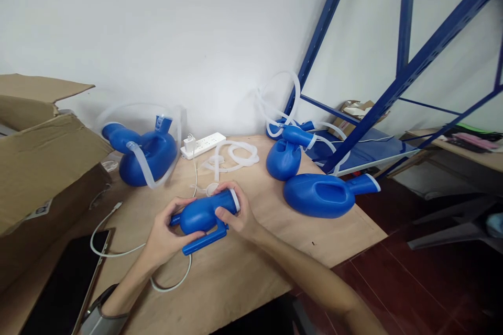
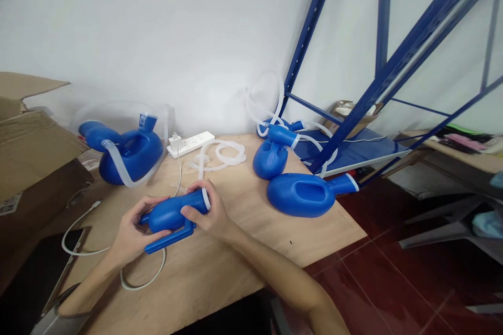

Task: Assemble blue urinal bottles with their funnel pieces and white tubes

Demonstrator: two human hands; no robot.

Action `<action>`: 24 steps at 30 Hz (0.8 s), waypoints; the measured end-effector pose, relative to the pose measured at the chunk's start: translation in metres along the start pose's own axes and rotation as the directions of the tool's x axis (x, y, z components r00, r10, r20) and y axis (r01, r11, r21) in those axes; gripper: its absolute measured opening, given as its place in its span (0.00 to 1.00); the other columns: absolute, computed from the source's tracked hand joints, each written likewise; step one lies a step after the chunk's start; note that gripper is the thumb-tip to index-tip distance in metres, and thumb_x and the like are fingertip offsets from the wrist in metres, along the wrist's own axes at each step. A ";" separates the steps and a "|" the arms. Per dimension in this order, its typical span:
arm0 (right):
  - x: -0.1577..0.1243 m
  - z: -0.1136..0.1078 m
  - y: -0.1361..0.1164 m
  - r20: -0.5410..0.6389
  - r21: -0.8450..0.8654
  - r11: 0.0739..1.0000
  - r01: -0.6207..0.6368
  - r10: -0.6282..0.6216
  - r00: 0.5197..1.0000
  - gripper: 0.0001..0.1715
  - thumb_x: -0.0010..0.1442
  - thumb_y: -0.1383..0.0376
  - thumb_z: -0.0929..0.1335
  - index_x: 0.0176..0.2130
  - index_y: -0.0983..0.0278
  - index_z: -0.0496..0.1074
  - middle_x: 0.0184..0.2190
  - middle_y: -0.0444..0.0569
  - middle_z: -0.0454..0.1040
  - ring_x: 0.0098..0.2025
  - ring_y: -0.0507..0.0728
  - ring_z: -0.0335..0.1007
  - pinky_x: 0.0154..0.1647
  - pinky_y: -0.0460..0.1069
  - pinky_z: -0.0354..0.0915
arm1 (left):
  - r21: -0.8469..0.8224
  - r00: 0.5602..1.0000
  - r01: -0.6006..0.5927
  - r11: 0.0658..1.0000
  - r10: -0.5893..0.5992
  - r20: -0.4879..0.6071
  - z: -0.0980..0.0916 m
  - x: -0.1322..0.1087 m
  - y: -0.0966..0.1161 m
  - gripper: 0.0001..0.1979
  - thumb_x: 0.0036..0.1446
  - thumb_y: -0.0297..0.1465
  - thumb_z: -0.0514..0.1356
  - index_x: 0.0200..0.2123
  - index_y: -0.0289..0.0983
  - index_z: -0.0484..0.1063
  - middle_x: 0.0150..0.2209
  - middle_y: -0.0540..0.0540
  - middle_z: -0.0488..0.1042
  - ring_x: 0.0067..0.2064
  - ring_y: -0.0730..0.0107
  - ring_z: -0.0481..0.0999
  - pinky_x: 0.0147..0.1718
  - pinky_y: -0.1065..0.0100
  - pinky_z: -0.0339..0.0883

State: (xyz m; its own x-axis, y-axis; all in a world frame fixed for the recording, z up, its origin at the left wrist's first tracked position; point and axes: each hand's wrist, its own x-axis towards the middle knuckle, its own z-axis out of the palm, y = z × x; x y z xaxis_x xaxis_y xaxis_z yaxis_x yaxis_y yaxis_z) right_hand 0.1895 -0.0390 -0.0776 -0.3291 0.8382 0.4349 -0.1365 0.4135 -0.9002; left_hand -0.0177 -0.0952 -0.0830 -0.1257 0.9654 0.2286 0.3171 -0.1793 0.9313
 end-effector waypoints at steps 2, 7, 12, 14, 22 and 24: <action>-0.001 -0.002 0.000 0.010 -0.032 0.999 0.003 -0.002 1.000 0.26 0.61 0.45 0.74 0.49 0.59 0.72 0.46 0.50 0.75 0.49 0.61 0.75 0.55 0.56 0.71 | 0.013 0.999 -0.030 0.999 0.030 -0.019 0.000 0.000 -0.001 0.31 0.36 0.44 0.79 0.44 0.38 0.78 0.45 0.38 0.84 0.46 0.49 0.84 0.45 0.56 0.80; -0.003 -0.007 0.003 0.115 -0.014 1.000 0.015 -0.014 0.993 0.23 0.64 0.49 0.73 0.53 0.58 0.72 0.50 0.51 0.74 0.54 0.62 0.74 0.60 0.58 0.68 | 0.047 0.995 -0.098 0.994 0.097 0.035 0.000 0.001 -0.001 0.30 0.37 0.42 0.78 0.44 0.39 0.77 0.42 0.40 0.85 0.43 0.51 0.86 0.44 0.56 0.81; -0.009 -0.003 0.014 0.161 0.140 0.990 -0.031 0.008 0.987 0.26 0.64 0.49 0.74 0.55 0.57 0.69 0.55 0.52 0.72 0.59 0.63 0.73 0.63 0.59 0.67 | 0.156 0.983 -0.185 0.970 0.180 0.045 0.001 -0.003 -0.005 0.30 0.40 0.43 0.78 0.45 0.40 0.76 0.41 0.42 0.86 0.41 0.51 0.87 0.41 0.57 0.82; -0.010 -0.001 0.016 0.158 0.158 0.987 -0.033 0.007 0.987 0.26 0.66 0.49 0.73 0.56 0.57 0.69 0.57 0.53 0.72 0.61 0.63 0.72 0.66 0.60 0.65 | 0.175 0.974 -0.221 0.959 0.225 0.000 0.003 -0.007 -0.008 0.30 0.39 0.43 0.78 0.45 0.40 0.76 0.43 0.42 0.86 0.42 0.50 0.87 0.42 0.57 0.82; 0.017 -0.024 0.047 0.311 0.124 0.960 -0.253 0.205 0.928 0.49 0.67 0.30 0.57 0.71 0.55 0.59 0.65 0.58 0.69 0.67 0.66 0.67 0.68 0.62 0.64 | 0.058 0.998 -0.062 0.996 0.061 0.024 0.004 0.007 -0.011 0.32 0.39 0.43 0.78 0.48 0.40 0.77 0.49 0.39 0.84 0.52 0.46 0.84 0.52 0.52 0.78; 0.030 -0.030 0.059 0.213 0.023 0.969 -0.247 0.236 0.948 0.50 0.70 0.32 0.48 0.73 0.56 0.58 0.64 0.59 0.70 0.67 0.65 0.67 0.69 0.64 0.62 | -0.061 0.996 0.033 0.998 -0.038 -0.077 0.000 0.016 -0.016 0.33 0.39 0.46 0.78 0.48 0.39 0.77 0.49 0.38 0.83 0.51 0.46 0.83 0.48 0.55 0.80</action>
State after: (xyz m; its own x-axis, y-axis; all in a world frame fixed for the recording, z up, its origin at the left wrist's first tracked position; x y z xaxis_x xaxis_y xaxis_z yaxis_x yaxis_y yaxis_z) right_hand 0.1994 0.0215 -0.1171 -0.5431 0.8167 0.1950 -0.0722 0.1859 -0.9799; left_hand -0.0245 -0.0767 -0.0939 -0.2097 0.9539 0.2147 0.2545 -0.1587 0.9539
